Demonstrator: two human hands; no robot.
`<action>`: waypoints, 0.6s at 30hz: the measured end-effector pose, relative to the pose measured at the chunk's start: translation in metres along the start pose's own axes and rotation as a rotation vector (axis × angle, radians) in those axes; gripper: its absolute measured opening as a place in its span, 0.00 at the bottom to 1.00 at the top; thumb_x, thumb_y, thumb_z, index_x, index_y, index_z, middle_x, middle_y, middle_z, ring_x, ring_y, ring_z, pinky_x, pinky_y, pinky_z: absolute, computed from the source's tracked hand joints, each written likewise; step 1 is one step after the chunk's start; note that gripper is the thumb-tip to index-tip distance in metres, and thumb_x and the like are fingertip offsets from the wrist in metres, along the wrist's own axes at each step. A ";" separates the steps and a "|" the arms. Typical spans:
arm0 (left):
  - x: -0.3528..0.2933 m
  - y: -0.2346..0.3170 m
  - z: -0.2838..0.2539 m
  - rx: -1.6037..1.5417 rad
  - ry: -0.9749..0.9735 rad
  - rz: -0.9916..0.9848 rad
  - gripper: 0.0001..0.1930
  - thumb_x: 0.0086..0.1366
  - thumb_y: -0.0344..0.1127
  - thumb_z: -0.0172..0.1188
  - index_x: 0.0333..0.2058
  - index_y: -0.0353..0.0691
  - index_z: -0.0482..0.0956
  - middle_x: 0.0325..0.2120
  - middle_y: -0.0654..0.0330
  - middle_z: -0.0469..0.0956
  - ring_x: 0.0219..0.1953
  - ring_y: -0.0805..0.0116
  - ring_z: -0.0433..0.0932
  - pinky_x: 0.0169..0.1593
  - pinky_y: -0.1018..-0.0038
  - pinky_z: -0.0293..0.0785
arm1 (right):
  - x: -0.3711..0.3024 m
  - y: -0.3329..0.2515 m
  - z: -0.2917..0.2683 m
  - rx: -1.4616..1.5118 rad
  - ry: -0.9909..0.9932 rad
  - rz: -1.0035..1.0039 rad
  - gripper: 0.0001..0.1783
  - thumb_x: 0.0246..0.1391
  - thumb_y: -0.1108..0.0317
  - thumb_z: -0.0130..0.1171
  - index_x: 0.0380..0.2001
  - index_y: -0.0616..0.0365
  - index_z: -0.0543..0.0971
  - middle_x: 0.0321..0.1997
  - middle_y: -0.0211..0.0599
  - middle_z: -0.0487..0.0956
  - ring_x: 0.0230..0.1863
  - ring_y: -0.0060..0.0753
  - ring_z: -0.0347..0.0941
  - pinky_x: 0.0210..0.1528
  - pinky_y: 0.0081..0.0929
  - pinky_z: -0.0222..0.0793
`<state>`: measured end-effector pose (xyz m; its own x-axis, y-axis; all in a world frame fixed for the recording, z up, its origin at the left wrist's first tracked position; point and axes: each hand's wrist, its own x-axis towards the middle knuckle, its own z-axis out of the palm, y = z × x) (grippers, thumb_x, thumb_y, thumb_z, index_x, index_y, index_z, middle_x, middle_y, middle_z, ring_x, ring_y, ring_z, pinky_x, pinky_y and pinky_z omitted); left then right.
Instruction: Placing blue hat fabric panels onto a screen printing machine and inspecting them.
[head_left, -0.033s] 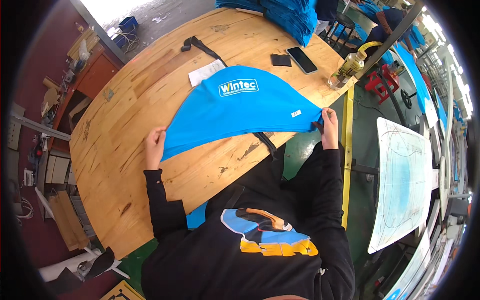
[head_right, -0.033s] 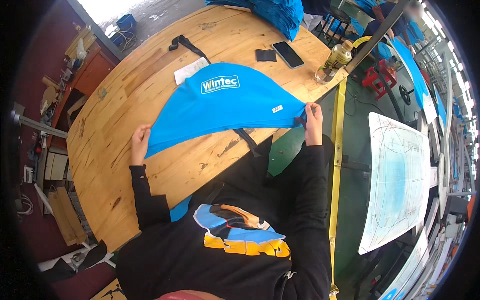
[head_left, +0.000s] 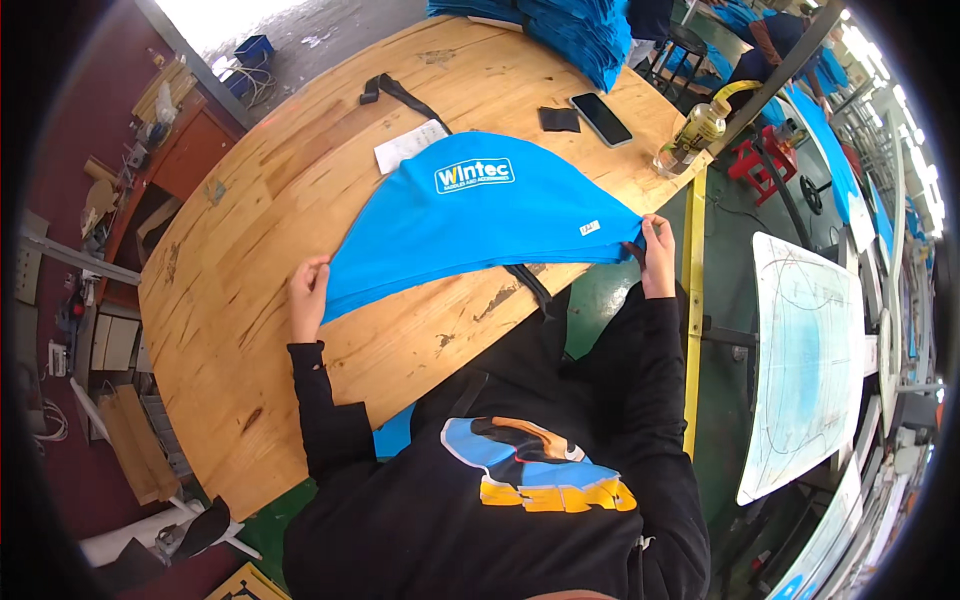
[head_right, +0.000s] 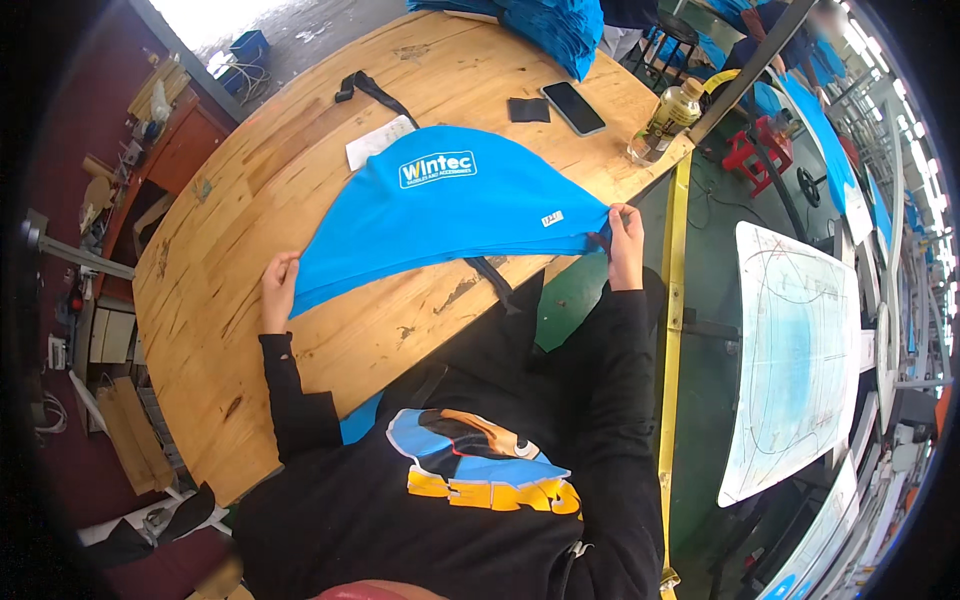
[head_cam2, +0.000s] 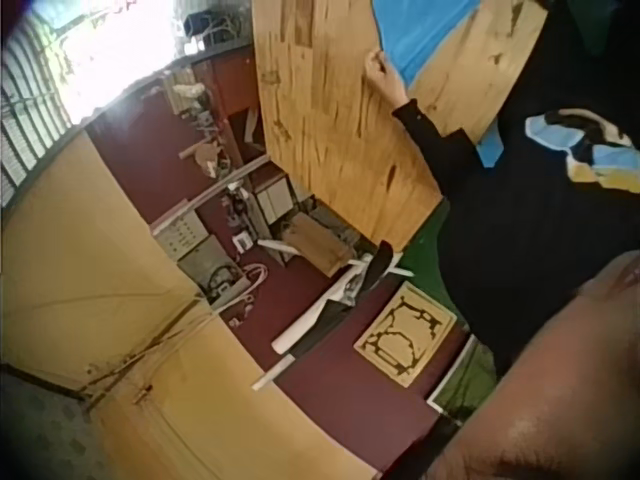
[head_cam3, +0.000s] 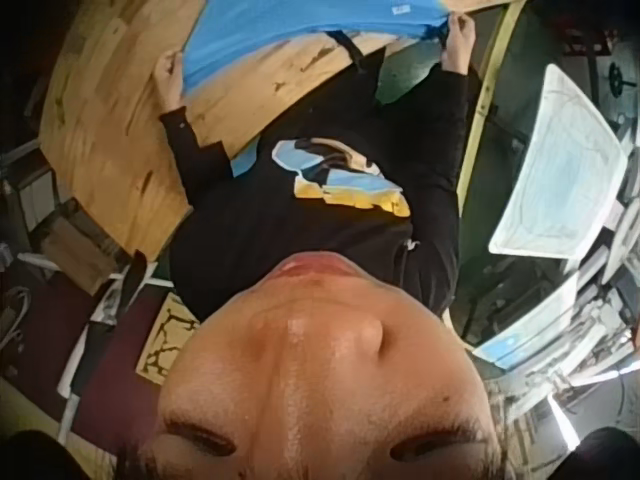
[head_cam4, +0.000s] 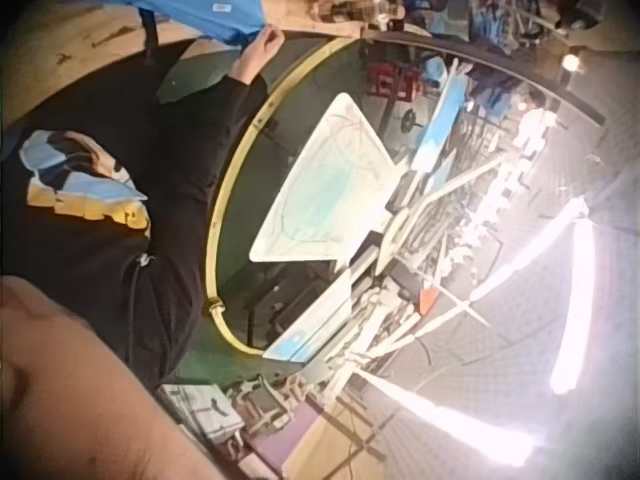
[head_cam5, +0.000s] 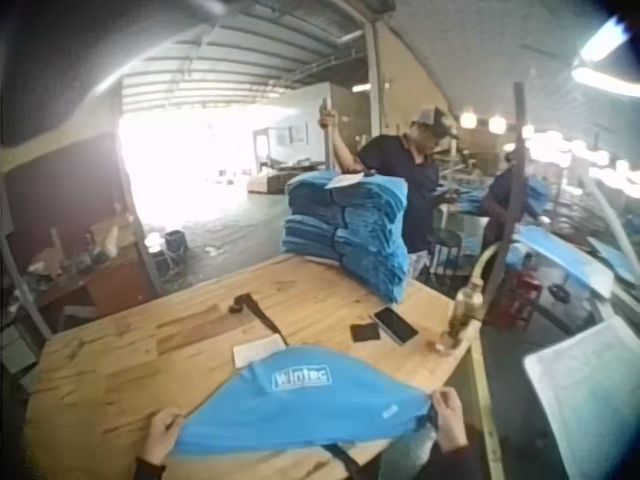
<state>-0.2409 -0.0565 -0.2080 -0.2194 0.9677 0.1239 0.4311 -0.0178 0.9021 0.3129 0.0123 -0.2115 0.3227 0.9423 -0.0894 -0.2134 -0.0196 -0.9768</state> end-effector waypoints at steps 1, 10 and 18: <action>0.000 -0.004 0.004 -0.007 0.035 0.058 0.10 0.68 0.31 0.53 0.44 0.32 0.73 0.27 0.66 0.74 0.27 0.83 0.68 0.31 0.83 0.63 | 0.001 -0.001 -0.005 0.006 0.006 -0.036 0.06 0.63 0.65 0.52 0.41 0.52 0.70 0.34 0.25 0.73 0.36 0.18 0.72 0.34 0.23 0.76; -0.015 0.003 -0.007 0.440 0.066 0.004 0.12 0.68 0.36 0.51 0.41 0.32 0.74 0.36 0.53 0.78 0.41 0.62 0.77 0.46 0.70 0.70 | -0.005 0.000 -0.018 -0.095 0.083 -0.202 0.05 0.57 0.75 0.56 0.37 0.57 0.72 0.28 0.24 0.74 0.29 0.12 0.68 0.28 0.14 0.65; 0.008 0.112 0.070 0.772 0.133 0.411 0.11 0.66 0.38 0.51 0.41 0.39 0.76 0.39 0.55 0.74 0.45 0.54 0.70 0.48 0.60 0.66 | 0.001 0.036 -0.054 -0.151 0.229 -0.272 0.03 0.55 0.76 0.56 0.33 0.58 0.73 0.25 0.26 0.76 0.25 0.13 0.71 0.23 0.14 0.63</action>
<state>-0.1330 -0.0326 -0.1350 0.0038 0.8840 0.4675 0.9584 -0.1367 0.2507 0.3558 -0.0056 -0.2574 0.5498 0.8212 0.1526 0.0411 0.1559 -0.9869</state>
